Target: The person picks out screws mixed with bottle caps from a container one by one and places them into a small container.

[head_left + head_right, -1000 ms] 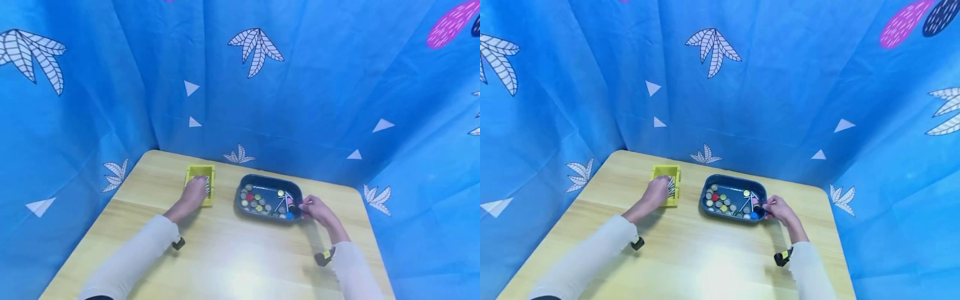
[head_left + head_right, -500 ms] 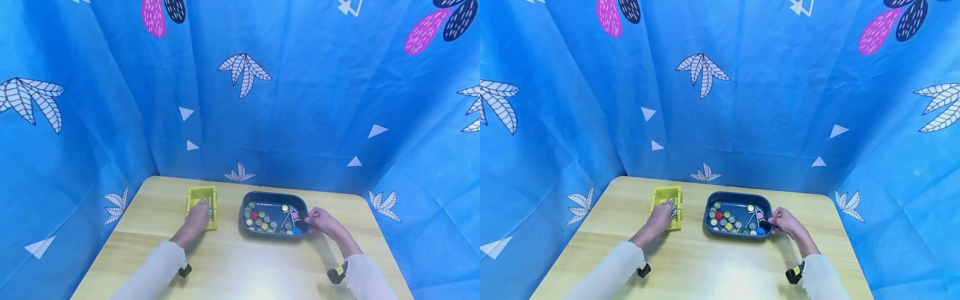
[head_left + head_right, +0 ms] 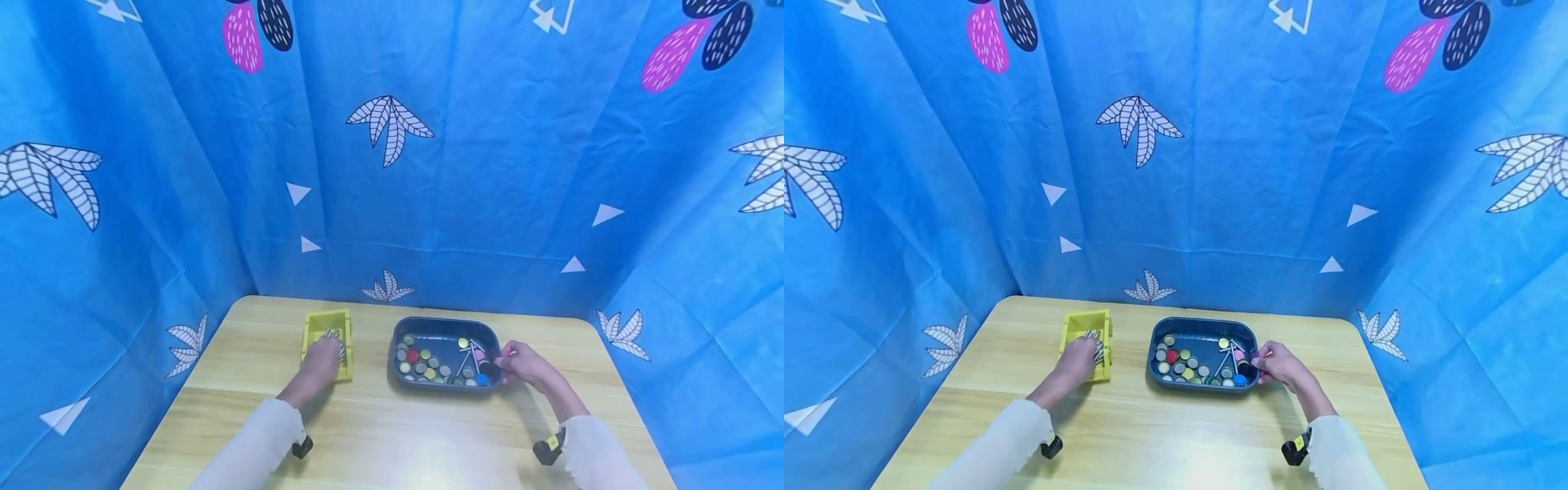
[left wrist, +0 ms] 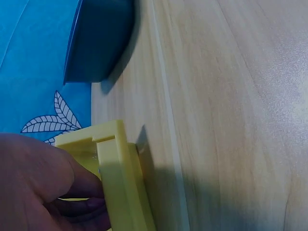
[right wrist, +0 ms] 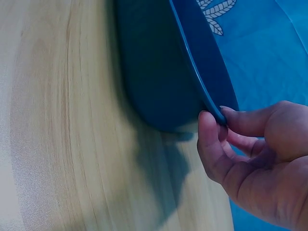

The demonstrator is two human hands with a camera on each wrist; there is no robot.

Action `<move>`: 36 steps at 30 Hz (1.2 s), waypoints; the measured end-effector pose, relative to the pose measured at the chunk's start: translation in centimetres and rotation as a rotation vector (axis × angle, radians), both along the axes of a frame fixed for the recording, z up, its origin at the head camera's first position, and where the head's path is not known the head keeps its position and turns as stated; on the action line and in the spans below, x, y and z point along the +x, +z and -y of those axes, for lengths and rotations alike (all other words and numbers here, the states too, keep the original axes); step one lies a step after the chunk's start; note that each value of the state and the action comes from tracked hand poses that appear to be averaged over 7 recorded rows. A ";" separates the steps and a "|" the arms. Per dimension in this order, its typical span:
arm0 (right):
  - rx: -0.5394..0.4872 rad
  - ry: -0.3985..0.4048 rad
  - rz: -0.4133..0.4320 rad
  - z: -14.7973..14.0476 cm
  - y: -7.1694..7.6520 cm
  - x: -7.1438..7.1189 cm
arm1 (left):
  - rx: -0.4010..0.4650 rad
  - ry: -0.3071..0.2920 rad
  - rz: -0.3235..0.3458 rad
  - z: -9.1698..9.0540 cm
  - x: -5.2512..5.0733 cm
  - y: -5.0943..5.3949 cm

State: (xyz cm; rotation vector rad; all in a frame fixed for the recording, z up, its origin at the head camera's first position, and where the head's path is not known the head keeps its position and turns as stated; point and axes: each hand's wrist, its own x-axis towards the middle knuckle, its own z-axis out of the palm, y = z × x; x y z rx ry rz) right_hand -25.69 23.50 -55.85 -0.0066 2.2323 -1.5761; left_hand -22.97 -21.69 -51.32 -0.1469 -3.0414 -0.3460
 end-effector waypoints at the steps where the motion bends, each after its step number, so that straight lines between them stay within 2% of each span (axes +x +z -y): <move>1: 0.001 0.000 0.002 0.0 0.0 0.0 | -0.001 -0.004 -0.002 0.0 0.0 0.0; 6: 0.007 0.001 -0.010 0.2 0.2 0.1 | -0.005 -0.032 -0.058 0.2 -0.2 0.7; 13: 0.014 -0.003 -0.023 0.3 0.3 0.2 | -0.004 -0.003 -0.093 -0.2 -0.2 1.5; 16: 0.030 -0.004 -0.029 0.3 0.3 0.2 | -0.028 -0.024 -0.137 -0.6 -0.4 1.9; 22: 0.036 -0.007 -0.024 0.2 0.2 0.2 | -0.051 -0.018 -0.228 -2.5 -1.1 2.8; 26: 0.033 -0.011 -0.022 0.2 0.3 0.2 | -0.109 -0.080 -0.334 -4.2 -1.5 3.4; 28: 0.033 -0.005 -0.029 0.2 0.3 0.2 | -0.131 -0.100 -0.364 -5.2 -1.7 3.6; 31: 0.023 -0.011 -0.030 0.2 0.3 0.3 | -0.126 -0.114 -0.345 -6.5 -2.1 3.6; 36: 0.017 -0.017 -0.031 0.2 0.2 0.4 | -0.015 -0.108 -0.233 -8.7 -2.4 3.8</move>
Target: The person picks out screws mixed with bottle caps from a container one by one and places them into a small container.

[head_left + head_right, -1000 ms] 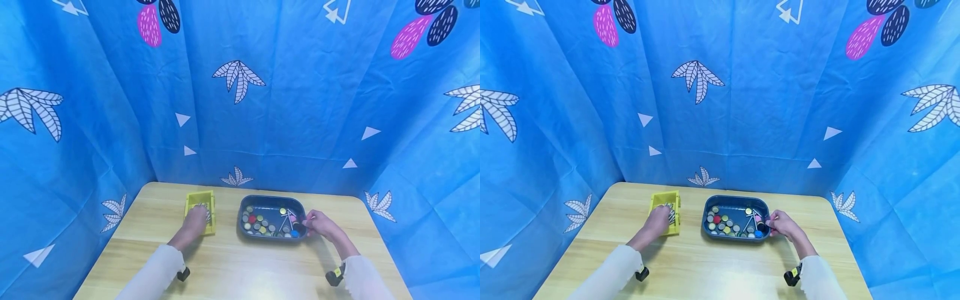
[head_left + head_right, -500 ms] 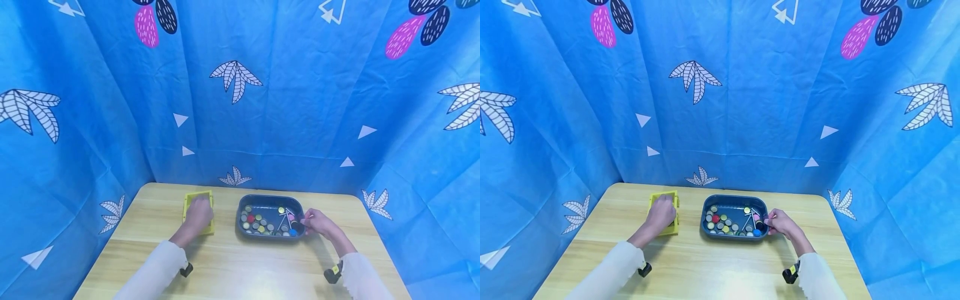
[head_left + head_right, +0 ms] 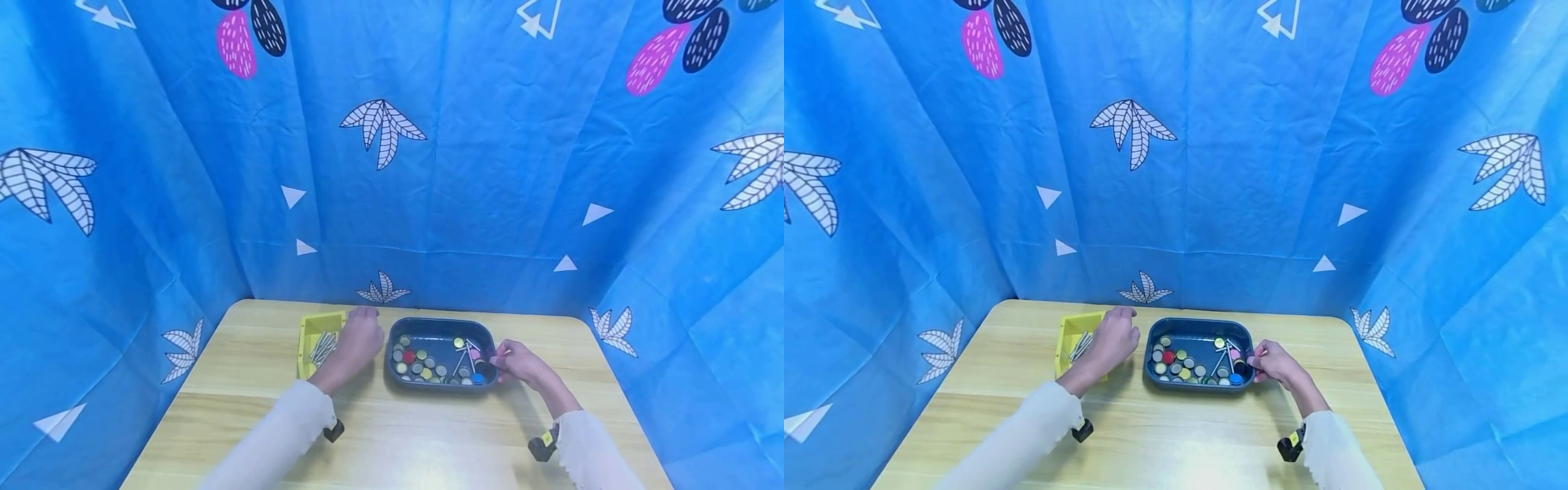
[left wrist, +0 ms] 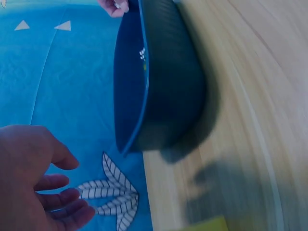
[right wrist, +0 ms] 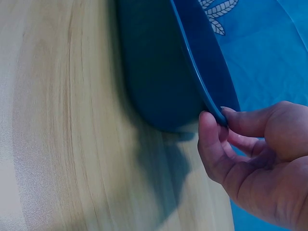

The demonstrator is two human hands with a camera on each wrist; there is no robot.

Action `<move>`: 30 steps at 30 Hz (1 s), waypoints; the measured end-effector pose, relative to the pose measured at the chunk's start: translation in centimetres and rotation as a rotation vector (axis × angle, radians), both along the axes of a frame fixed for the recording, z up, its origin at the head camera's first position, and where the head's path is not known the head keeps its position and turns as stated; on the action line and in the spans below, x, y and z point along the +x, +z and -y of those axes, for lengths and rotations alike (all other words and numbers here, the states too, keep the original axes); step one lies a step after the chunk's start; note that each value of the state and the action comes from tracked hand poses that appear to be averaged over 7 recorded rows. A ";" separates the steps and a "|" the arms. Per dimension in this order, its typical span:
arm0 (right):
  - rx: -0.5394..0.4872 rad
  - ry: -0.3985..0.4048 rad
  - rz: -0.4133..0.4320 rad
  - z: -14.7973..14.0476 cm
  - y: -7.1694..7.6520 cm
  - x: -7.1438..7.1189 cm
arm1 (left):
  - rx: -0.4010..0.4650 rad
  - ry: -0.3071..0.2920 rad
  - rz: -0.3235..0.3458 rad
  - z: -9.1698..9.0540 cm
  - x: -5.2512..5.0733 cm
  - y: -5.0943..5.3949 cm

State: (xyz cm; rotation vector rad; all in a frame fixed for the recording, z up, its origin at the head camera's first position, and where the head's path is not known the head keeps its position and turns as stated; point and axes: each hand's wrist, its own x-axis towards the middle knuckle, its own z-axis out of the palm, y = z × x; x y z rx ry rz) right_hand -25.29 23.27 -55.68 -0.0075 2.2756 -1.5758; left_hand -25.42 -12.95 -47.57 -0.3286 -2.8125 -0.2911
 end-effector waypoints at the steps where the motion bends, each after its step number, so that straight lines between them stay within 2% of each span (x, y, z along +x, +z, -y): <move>1: -0.001 -0.005 0.002 0.0 0.0 0.0 | 0.016 -0.006 0.013 -0.5 0.0 0.1; 4: 0.003 -0.004 0.002 0.0 0.0 0.0 | 0.048 -0.033 0.040 -2.0 -0.2 0.1; 8: -0.004 -0.009 0.013 0.0 0.1 0.0 | 0.096 -0.103 0.068 -3.9 -0.4 0.0; 12: -0.009 -0.009 0.017 0.2 0.2 -0.1 | 0.148 -0.133 0.159 -5.6 -0.5 -0.3; 15: -0.015 -0.003 0.008 0.2 0.3 -0.3 | 0.141 -0.143 0.190 -6.7 -0.8 -0.5; 18: -0.019 -0.009 0.009 0.2 0.3 -0.4 | 0.110 -0.172 0.182 -7.9 -1.1 -0.8; 21: -0.009 -0.008 0.005 0.1 0.2 -0.4 | 0.106 -0.199 0.205 -9.1 -1.5 -1.3; 25: -0.008 -0.007 -0.001 0.1 0.1 -0.2 | 0.139 -0.198 0.281 -10.6 -1.7 -1.9; 30: -0.003 -0.009 -0.004 0.1 0.3 0.1 | 0.141 -0.197 0.314 -12.3 -1.8 -2.8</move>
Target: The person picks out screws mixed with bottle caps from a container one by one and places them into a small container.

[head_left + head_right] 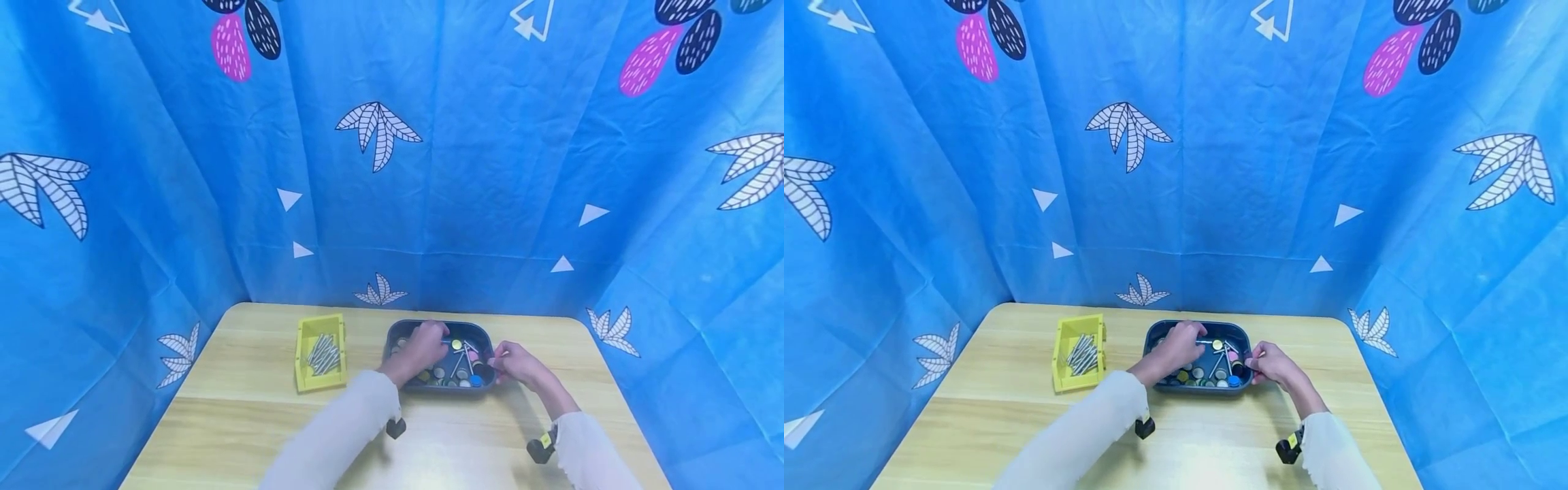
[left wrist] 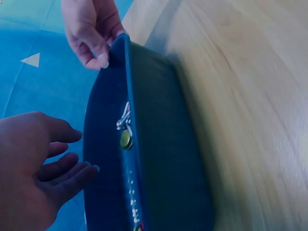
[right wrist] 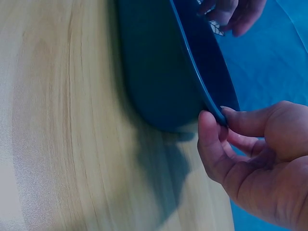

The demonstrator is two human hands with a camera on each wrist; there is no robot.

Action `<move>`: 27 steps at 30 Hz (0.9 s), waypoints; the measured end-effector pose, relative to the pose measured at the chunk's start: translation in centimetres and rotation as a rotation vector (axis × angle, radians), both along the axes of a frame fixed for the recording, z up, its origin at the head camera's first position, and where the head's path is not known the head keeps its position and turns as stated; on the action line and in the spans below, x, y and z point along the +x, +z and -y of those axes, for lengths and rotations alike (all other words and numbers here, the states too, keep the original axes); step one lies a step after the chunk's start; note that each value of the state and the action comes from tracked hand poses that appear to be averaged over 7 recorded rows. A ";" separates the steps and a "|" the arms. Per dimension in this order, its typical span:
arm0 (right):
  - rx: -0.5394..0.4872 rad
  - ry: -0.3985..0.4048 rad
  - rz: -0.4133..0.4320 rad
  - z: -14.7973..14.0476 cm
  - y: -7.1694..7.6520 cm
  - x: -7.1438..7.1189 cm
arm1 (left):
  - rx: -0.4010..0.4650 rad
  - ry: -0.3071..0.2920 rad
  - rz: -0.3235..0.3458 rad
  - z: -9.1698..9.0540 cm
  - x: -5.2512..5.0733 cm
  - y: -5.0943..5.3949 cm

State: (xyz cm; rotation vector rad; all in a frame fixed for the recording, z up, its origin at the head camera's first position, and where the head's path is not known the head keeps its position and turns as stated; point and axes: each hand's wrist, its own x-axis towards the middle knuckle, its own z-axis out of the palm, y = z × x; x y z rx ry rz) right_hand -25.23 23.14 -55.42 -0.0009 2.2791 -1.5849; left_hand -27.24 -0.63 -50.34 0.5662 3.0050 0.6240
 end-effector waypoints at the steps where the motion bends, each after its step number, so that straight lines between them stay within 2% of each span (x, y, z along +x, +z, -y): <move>1: 0.001 0.001 -0.001 0.0 0.0 0.0 | -0.007 -0.006 0.002 -0.3 0.0 -0.2; 6: -0.007 0.005 0.002 0.0 -0.3 0.1 | -0.061 -0.025 0.028 -1.4 -0.3 -1.3; 11: -0.006 0.010 0.001 -0.1 -0.2 0.1 | -0.114 -0.039 0.029 -2.2 -0.6 -1.9; 18: -0.016 0.009 0.008 0.0 -0.2 0.0 | -0.113 -0.034 0.084 -2.8 -0.8 -2.9; 21: -0.027 0.015 0.010 -0.1 -0.3 -0.2 | -0.119 -0.032 0.087 -2.9 -0.8 -3.5; 27: -0.028 0.012 0.010 -0.2 -0.4 -0.1 | -0.152 -0.044 0.050 -3.6 -1.0 -4.4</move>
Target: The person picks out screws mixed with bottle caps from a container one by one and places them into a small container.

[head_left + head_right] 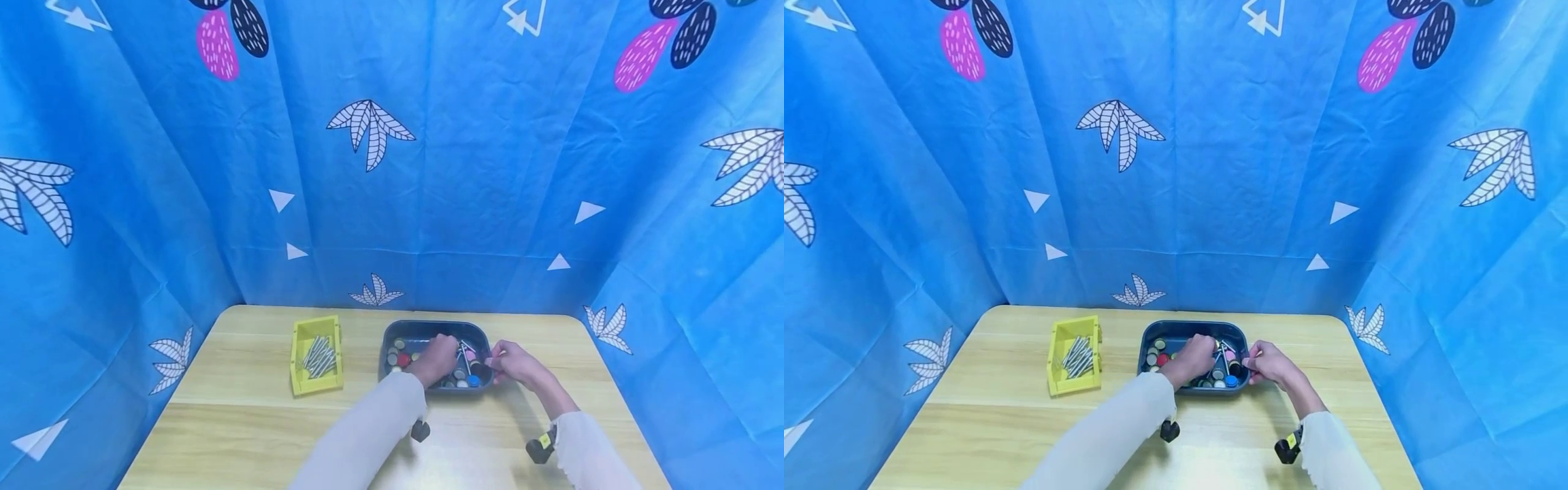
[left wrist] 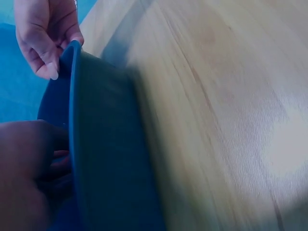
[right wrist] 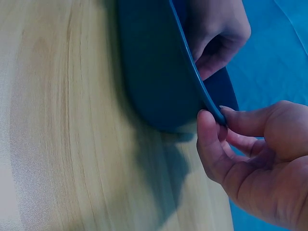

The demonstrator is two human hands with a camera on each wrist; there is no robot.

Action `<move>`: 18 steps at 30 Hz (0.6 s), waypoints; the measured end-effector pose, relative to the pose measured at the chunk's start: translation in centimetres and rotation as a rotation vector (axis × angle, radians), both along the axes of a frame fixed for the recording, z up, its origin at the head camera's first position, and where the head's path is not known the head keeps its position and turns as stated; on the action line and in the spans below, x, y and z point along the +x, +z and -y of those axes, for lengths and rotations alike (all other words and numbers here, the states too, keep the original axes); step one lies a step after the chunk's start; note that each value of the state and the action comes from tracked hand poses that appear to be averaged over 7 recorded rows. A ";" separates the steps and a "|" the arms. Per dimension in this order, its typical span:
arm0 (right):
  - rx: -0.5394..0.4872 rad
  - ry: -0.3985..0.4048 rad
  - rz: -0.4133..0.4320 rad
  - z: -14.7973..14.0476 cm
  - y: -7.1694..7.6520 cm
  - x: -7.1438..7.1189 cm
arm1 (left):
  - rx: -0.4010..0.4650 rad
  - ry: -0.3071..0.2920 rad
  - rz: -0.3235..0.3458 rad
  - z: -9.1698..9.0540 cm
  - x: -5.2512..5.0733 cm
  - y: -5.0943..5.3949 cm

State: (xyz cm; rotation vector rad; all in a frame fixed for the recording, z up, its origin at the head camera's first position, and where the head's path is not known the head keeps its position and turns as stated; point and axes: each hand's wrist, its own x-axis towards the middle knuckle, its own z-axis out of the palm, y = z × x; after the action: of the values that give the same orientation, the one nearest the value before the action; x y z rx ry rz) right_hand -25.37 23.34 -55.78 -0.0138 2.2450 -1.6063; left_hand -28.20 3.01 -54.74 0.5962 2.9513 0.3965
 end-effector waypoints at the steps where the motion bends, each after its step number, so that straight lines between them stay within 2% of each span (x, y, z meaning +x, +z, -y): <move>1: 0.000 0.001 -0.002 0.0 0.0 0.0 | -0.001 0.001 -0.004 -0.1 0.0 -0.1; 9: -0.037 0.006 0.005 0.1 0.1 0.0 | 0.012 0.072 0.006 -0.9 -0.1 -1.1; 18: -0.014 0.002 -0.007 0.0 -0.2 0.0 | 0.018 0.085 -0.009 -1.1 -0.2 -1.3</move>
State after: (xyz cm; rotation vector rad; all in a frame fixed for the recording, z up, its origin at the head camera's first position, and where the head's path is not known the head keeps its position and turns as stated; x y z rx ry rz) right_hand -25.34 23.35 -56.00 -0.0257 2.2377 -1.6233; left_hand -28.38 4.07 -56.08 0.4774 2.9920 0.4297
